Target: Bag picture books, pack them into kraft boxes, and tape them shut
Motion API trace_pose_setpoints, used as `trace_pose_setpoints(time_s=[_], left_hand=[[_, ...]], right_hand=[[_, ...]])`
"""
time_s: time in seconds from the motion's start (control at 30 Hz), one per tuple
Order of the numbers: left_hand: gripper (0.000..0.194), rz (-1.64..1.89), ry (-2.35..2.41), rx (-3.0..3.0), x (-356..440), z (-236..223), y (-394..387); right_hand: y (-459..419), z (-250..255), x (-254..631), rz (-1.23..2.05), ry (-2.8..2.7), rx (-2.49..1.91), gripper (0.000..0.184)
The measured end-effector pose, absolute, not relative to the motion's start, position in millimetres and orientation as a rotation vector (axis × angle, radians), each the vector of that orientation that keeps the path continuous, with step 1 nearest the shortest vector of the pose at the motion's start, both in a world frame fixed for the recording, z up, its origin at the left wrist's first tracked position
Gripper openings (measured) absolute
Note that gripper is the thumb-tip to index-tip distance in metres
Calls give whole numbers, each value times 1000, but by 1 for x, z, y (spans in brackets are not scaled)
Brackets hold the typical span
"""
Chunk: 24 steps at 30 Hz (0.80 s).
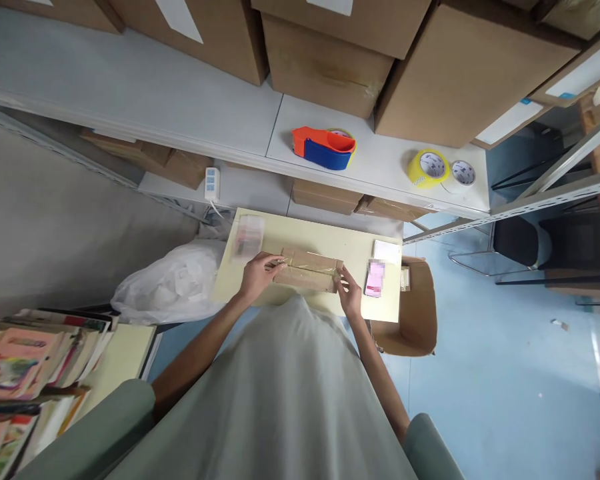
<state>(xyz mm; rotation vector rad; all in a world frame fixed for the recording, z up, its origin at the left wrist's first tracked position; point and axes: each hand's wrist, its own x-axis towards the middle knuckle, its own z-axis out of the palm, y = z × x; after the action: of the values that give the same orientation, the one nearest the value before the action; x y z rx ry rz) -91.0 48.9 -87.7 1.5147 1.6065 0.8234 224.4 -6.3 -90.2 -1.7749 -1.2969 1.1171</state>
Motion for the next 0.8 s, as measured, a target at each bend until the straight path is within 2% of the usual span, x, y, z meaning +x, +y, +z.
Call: trace_pose_setpoints(time_s=[0.17, 0.43, 0.57, 0.67, 0.8], left_hand=[[16, 827, 1632, 1551, -90, -87, 49], [21, 936, 1614, 1521, -82, -100, 74], [21, 919, 1625, 1507, -75, -100, 79], [21, 876, 1620, 1512, -72, -100, 72], [23, 783, 1663, 1481, -75, -104, 52]], right_hand=[[2, -84, 223, 1061, -1296, -1764, 67], [48, -99, 225, 971, -1393, -1778, 67], [65, -107, 232, 994, -1434, -1804, 59], [60, -114, 235, 1053, -1442, -1837, 55], [31, -122, 230, 1127, -1439, -1808, 59]])
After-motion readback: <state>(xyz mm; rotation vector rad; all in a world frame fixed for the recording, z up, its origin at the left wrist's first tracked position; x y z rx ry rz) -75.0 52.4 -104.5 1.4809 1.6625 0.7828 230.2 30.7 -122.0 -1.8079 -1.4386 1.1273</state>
